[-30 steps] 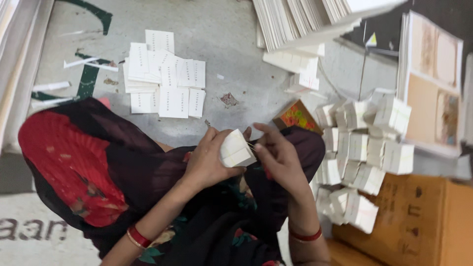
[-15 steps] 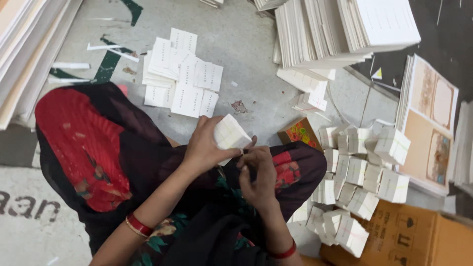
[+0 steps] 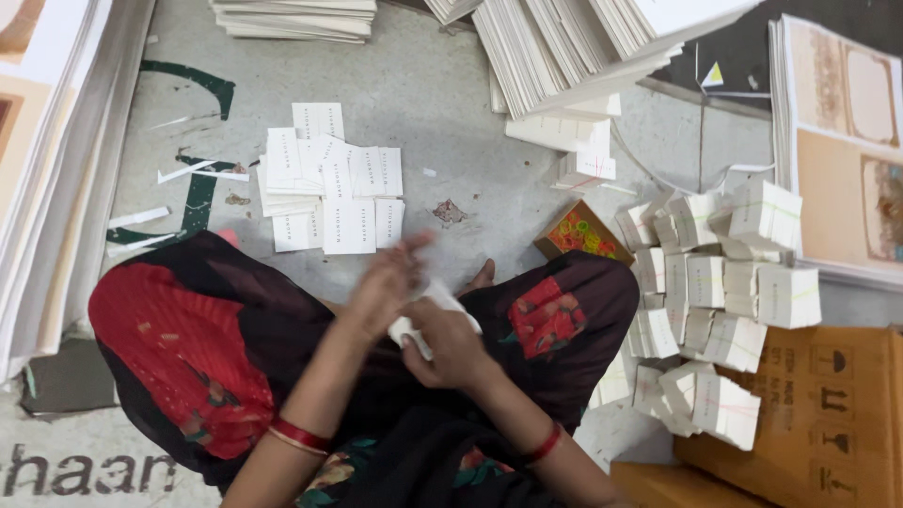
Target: The person sits on the floor of a print workshop surrounded by stacks of printed cards. They count small printed cards one at a time into groups, square up each stack by tapping it, and secure the stacks with rubber bands, placing finished bundles aside.
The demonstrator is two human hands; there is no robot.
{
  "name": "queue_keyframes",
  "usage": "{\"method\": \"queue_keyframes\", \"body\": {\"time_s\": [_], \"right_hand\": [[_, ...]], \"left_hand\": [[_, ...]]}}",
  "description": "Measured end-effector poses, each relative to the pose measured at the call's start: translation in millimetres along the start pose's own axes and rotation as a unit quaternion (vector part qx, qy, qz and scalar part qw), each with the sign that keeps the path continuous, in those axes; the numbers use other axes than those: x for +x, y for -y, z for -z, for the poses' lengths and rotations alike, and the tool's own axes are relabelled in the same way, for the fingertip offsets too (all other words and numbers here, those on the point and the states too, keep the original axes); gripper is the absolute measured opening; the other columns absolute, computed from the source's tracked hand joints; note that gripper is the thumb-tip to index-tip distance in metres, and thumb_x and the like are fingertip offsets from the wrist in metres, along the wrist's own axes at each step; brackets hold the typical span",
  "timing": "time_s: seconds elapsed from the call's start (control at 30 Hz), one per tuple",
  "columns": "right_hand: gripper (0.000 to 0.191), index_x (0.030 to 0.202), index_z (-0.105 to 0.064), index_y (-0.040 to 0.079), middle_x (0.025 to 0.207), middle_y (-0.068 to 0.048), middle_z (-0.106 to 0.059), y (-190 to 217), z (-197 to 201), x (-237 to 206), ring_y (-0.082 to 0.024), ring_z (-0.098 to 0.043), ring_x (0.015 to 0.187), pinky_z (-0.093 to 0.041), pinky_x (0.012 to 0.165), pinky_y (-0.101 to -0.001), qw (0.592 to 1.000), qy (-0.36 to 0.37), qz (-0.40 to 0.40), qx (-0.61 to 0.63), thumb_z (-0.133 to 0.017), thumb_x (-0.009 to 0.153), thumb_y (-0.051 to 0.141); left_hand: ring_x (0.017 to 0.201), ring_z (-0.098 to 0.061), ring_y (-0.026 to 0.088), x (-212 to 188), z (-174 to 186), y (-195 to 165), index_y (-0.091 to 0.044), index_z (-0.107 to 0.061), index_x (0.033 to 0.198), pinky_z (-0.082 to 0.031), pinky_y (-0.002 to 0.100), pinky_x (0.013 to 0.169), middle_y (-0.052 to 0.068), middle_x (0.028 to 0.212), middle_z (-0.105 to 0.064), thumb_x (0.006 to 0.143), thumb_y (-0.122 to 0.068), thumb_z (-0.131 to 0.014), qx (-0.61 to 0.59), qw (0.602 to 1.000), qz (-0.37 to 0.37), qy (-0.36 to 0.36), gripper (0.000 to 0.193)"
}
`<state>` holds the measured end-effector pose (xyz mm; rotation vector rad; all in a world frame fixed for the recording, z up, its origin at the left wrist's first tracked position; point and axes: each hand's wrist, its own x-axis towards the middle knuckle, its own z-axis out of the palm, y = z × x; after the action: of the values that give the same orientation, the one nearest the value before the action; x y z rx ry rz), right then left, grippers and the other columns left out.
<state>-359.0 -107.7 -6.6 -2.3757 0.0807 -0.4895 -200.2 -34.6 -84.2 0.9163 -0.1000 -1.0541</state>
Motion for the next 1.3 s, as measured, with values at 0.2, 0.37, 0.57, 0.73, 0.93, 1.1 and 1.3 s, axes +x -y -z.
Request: {"method": "queue_keyframes", "body": {"time_s": [0.2, 0.37, 0.57, 0.73, 0.93, 1.1, 1.3], "right_hand": [[0.022, 0.106, -0.058, 0.003, 0.092, -0.015, -0.061, -19, -38, -8, -0.036, -0.064, 0.081, -0.051, 0.068, -0.0459, 0.998, -0.012, -0.056, -0.032, -0.068, 0.087, 0.01], [0.02, 0.106, -0.063, 0.004, 0.097, -0.016, -0.059, -22, -25, -27, -0.035, -0.064, 0.089, -0.053, 0.078, -0.0452, 0.996, 0.044, -0.019, -0.068, -0.068, 0.087, 0.006], [0.064, 0.133, -0.044, -0.008, 0.139, -0.038, -0.046, -27, 13, -34, -0.047, -0.056, 0.12, -0.046, 0.103, -0.0477, 0.989, -0.119, -0.022, -0.083, -0.074, 0.079, 0.009], [0.076, 0.144, -0.039, -0.003, 0.137, -0.022, -0.055, -78, 29, -14, -0.028, -0.061, 0.124, -0.052, 0.101, -0.0374, 0.923, -0.012, -0.274, 0.271, -0.081, 0.082, 0.009], [0.06, 0.133, -0.053, 0.003, 0.127, -0.016, -0.069, -156, 49, 42, -0.028, -0.064, 0.126, -0.052, 0.106, -0.0384, 0.954, -0.019, -0.197, 0.226, -0.083, 0.082, 0.001], [0.058, 0.125, -0.058, 0.009, 0.122, -0.012, -0.071, -207, 59, 78, -0.028, -0.07, 0.116, -0.057, 0.095, -0.0379, 0.975, -0.046, -0.204, 0.077, -0.086, 0.074, 0.004], [0.063, 0.127, -0.061, 0.01, 0.116, -0.012, -0.074, -257, 40, 97, -0.029, -0.073, 0.108, -0.059, 0.09, -0.0381, 0.975, -0.07, -0.195, 0.083, -0.085, 0.069, 0.009]], "left_hand": [[0.132, -0.053, 0.02, -4, 2, 42, 0.0, -0.052, 0.149, -0.041, 0.034, 0.108, 0.012, 0.147, -0.058, 0.103, -0.044, -0.058, 0.226, 0.974, -0.007, -0.015, 0.064], [0.096, -0.074, 0.03, 7, 25, 30, 0.004, -0.038, 0.148, -0.058, 0.04, 0.078, 0.023, 0.114, -0.072, 0.092, -0.046, -0.072, 0.424, 0.867, 0.261, -0.037, 0.082], [0.093, -0.071, 0.016, -12, 21, 20, 0.008, -0.063, 0.129, -0.058, 0.029, 0.078, 0.012, 0.11, -0.074, 0.092, -0.018, -0.076, 0.211, 0.961, 0.147, 0.106, 0.047], [0.104, -0.07, 0.016, 4, 2, -4, -0.003, -0.059, 0.134, -0.058, 0.033, 0.089, 0.009, 0.116, -0.072, 0.086, -0.008, -0.076, 0.131, 0.985, 0.052, 0.095, 0.051], [0.122, -0.065, 0.02, 83, -32, -32, -0.006, -0.061, 0.133, -0.052, 0.036, 0.105, 0.005, 0.126, -0.07, 0.07, 0.002, -0.087, 0.363, 0.909, -0.142, 0.145, 0.068], [0.122, -0.068, 0.021, 142, -46, -25, -0.008, -0.068, 0.126, -0.051, 0.036, 0.108, 0.005, 0.126, -0.073, 0.064, 0.0, -0.091, 0.448, 0.867, -0.2, 0.089, 0.067], [0.114, -0.071, 0.024, 201, -36, -13, -0.011, -0.071, 0.122, -0.055, 0.035, 0.098, 0.01, 0.118, -0.075, 0.061, -0.009, -0.096, 0.569, 0.792, -0.21, 0.072, 0.065]]}}
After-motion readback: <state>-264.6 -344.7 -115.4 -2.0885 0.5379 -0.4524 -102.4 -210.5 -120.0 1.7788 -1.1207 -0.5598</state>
